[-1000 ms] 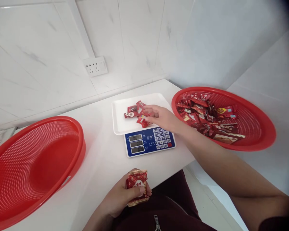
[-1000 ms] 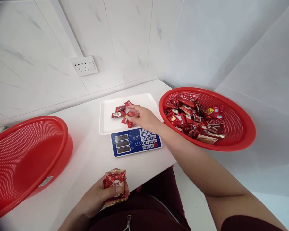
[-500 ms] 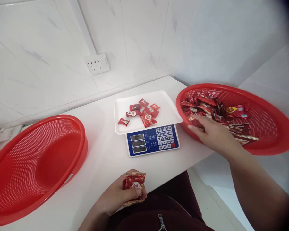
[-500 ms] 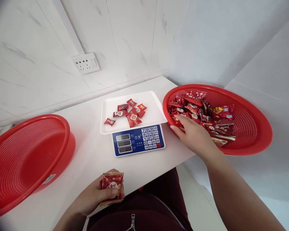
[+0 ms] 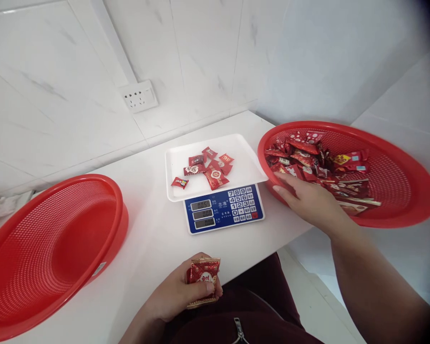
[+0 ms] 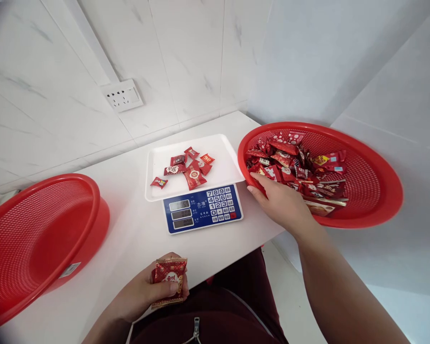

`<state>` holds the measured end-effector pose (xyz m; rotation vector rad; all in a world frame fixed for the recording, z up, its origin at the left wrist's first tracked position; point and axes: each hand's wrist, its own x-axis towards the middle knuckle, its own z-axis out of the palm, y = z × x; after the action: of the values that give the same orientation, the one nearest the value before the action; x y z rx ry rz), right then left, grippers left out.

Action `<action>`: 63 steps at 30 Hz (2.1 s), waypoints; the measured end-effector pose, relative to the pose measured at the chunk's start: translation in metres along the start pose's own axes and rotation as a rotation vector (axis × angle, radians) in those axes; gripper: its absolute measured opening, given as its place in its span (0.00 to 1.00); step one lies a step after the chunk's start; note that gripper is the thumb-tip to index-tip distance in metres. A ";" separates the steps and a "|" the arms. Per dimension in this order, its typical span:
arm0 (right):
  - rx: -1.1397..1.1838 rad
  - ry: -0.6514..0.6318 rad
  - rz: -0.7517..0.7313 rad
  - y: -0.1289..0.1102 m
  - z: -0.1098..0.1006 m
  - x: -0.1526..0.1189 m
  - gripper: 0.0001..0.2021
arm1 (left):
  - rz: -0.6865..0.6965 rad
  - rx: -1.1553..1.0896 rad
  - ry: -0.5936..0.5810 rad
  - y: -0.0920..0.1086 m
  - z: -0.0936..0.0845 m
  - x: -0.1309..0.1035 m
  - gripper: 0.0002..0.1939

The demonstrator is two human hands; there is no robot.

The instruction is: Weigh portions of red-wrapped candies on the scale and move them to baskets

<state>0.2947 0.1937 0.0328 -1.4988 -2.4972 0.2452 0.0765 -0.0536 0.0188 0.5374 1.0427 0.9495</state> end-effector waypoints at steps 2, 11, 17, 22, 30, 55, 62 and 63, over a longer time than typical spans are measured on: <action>0.012 0.022 -0.022 0.001 0.001 0.000 0.25 | -0.008 0.004 0.001 0.001 0.000 0.001 0.15; 0.018 -0.010 -0.003 -0.001 -0.001 -0.001 0.26 | -0.011 -0.010 0.002 -0.001 0.000 0.004 0.15; 0.007 -0.017 0.004 -0.001 0.000 -0.001 0.26 | -0.024 -0.022 0.018 -0.002 0.000 0.004 0.16; -0.008 0.000 -0.008 -0.001 0.000 -0.001 0.26 | -0.025 -0.028 0.011 -0.002 0.000 0.005 0.16; -0.001 0.015 -0.012 0.000 0.001 -0.001 0.25 | -0.042 -0.031 0.025 -0.002 0.001 0.005 0.16; 0.155 0.016 -0.306 -0.098 0.020 0.069 0.14 | 0.026 0.045 0.075 0.005 0.000 -0.007 0.12; 0.267 0.208 -0.211 -0.065 -0.013 0.042 0.14 | 0.047 0.015 0.050 0.005 0.000 -0.004 0.12; 0.269 0.251 -0.177 -0.057 -0.019 0.037 0.14 | 0.045 0.005 0.045 0.005 0.001 -0.004 0.12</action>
<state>0.2351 0.2004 0.0690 -1.1216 -2.2741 0.3258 0.0744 -0.0541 0.0246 0.5477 1.0775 1.0032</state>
